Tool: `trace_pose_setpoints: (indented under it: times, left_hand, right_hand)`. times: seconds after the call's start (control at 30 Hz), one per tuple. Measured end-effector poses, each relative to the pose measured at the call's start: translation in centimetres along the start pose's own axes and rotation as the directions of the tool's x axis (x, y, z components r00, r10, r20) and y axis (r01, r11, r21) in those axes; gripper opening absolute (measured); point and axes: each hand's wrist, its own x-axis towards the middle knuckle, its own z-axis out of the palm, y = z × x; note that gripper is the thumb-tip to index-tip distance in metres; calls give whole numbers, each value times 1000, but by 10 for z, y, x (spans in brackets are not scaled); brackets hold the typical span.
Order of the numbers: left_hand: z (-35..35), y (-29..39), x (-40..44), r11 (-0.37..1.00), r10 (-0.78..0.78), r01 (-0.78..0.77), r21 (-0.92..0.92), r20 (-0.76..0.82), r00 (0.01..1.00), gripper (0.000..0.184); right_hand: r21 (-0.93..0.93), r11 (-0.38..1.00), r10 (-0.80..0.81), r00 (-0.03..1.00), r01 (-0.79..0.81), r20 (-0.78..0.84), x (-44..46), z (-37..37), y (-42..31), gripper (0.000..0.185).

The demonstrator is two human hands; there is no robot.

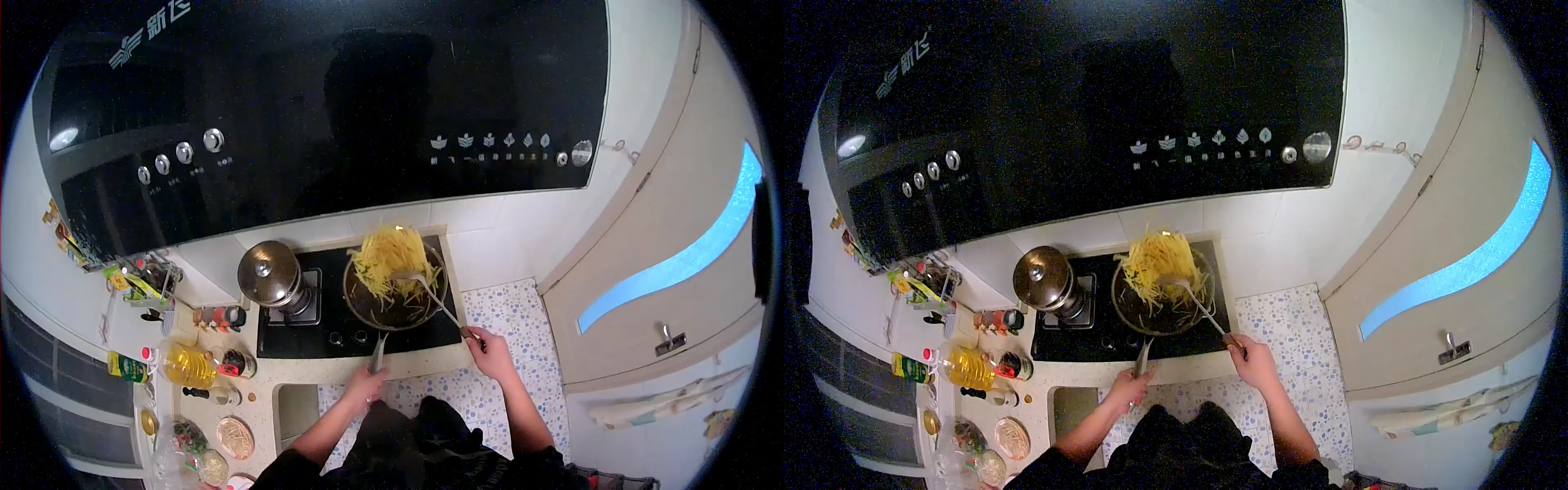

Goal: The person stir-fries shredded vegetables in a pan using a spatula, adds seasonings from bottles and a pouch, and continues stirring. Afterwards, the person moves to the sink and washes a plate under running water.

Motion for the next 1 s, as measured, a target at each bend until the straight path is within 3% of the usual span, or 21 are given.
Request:
trace_pose_setpoints:
  times: [0.1,0.23,0.3,0.37,0.47,0.5,0.6,0.67,0.77,0.87,1.0]
  left_hand:
    - [11,13,29,997,1,4,79,-63,998,23]
    - [21,13,49,1000,7,-6,29,-36,999,25]
    - [24,-5,37,997,28,-25,74,-48,998,24]
    - [13,-11,-2,995,-74,74,69,-1,997,22]
    - [2,-9,-36,985,-145,145,94,-8,989,21]
    - [0,-8,-40,982,-154,156,105,-26,988,21]
    - [-13,-8,25,984,-111,110,138,2,994,28]
    - [3,25,52,989,-60,59,134,4,998,34]
    - [26,31,37,994,86,-83,67,-38,996,33]
    - [22,-12,-1,996,88,-88,10,-86,992,27]
    - [18,-12,-5,999,33,-32,37,-27,999,23]
  right_hand:
    - [-20,999,-31,1000,31,-2,2,2,3,31]
    - [-135,991,-24,1000,22,-17,5,1,4,30]
    - [-173,985,14,1000,-14,-3,-1,-4,6,29]
    - [-180,982,51,999,-47,18,-4,-14,7,28]
    - [-32,998,-45,999,45,18,-12,-24,15,27]
    - [-21,1000,-5,998,6,58,-14,-30,6,26]
    - [-63,996,62,994,-57,90,-4,-20,16,27]
    - [-86,996,-18,999,21,33,1,-20,0,28]
    - [-81,996,-34,999,34,0,5,-19,-4,29]
    - [-47,999,-9,1000,10,7,1,-25,-3,29]
    - [-39,999,21,999,-19,39,-10,-25,11,29]
